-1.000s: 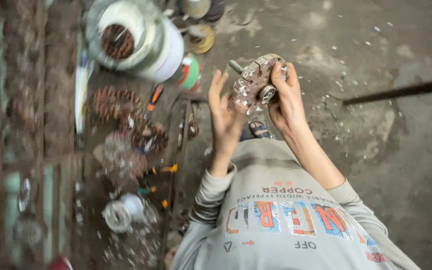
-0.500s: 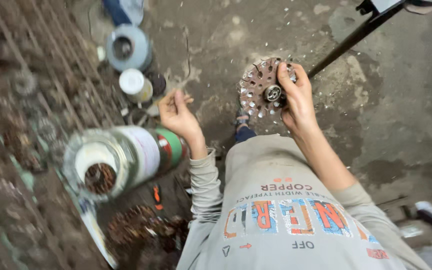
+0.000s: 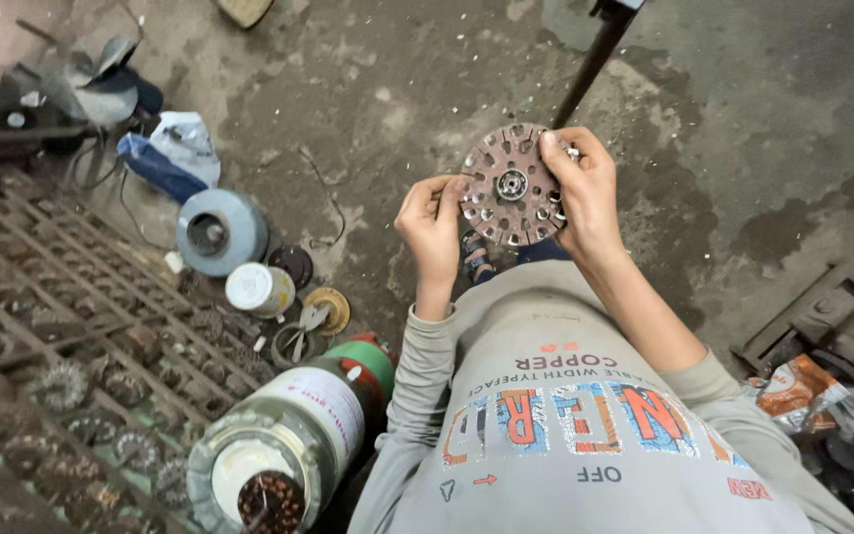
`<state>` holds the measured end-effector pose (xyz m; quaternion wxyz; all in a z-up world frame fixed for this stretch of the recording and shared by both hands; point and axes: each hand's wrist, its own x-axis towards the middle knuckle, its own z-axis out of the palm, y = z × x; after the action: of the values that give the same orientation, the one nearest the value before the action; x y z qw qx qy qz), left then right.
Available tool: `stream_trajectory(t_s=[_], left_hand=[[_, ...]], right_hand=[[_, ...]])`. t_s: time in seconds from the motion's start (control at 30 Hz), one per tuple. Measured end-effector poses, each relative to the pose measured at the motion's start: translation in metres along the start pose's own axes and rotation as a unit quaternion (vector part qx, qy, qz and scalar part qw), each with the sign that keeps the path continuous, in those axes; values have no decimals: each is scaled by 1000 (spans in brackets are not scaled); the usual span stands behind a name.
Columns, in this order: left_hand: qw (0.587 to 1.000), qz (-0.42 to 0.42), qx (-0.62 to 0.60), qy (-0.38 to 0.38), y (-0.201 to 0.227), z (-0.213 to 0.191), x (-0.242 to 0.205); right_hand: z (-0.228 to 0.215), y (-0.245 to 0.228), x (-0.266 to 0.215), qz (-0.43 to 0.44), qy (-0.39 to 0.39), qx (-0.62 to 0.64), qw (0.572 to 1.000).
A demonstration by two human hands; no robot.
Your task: The person handles a circular metal stator with multiple slots, inserting and adjusting small metal pins or rods into the slots. The person repeatedly picks up the stator, aligns it, and uses a metal rod to press or fit components into place on a cluttered workbench.
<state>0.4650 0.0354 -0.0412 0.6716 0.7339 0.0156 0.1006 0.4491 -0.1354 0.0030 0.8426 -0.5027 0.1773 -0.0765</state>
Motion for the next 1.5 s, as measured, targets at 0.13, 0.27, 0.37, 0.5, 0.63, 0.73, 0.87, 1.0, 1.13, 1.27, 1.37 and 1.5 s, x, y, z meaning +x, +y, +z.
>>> stream_trajectory(t_s=[0.13,0.27,0.37,0.5,0.63,0.73,0.87,1.0,1.13,1.27,1.37,1.5], left_hand=[[996,2,-91,16,-28,8,2],[991,9,-26,134,-38,-12,35],[953,63,268,123,-35,-23,49],[831,-358,-400,-143,-18,25,47],[882,-213,-380,-179,-6,92,21],[912,-204,-341,-105,-7,107,22],[923,-196,-323,-77,-2,115,31],[953,-123,-251,-113,20,134,34],[940,-132,-279,-148,45,159,36],[943,-60,-270,-184,61,182,63],[932,13,-289,-219,66,212,107],[877,-24,-414,-244,62,267,170]], right_hand=[[-10,-6,9,-24,-9,4,1000],[-21,-24,27,-5,7,-3,1000],[-32,-32,34,6,6,10,1000],[-42,-41,50,5,-16,41,999],[-57,-53,69,35,10,-31,999],[-68,-67,75,16,-71,-28,997],[-79,-91,67,-123,-41,-320,938],[-80,-104,55,-316,-156,-547,759],[-77,-109,69,-330,-186,-632,676],[-89,-140,101,-401,-183,-610,658],[-95,-177,141,-436,-180,-617,631],[-93,-201,189,-476,-136,-630,598]])
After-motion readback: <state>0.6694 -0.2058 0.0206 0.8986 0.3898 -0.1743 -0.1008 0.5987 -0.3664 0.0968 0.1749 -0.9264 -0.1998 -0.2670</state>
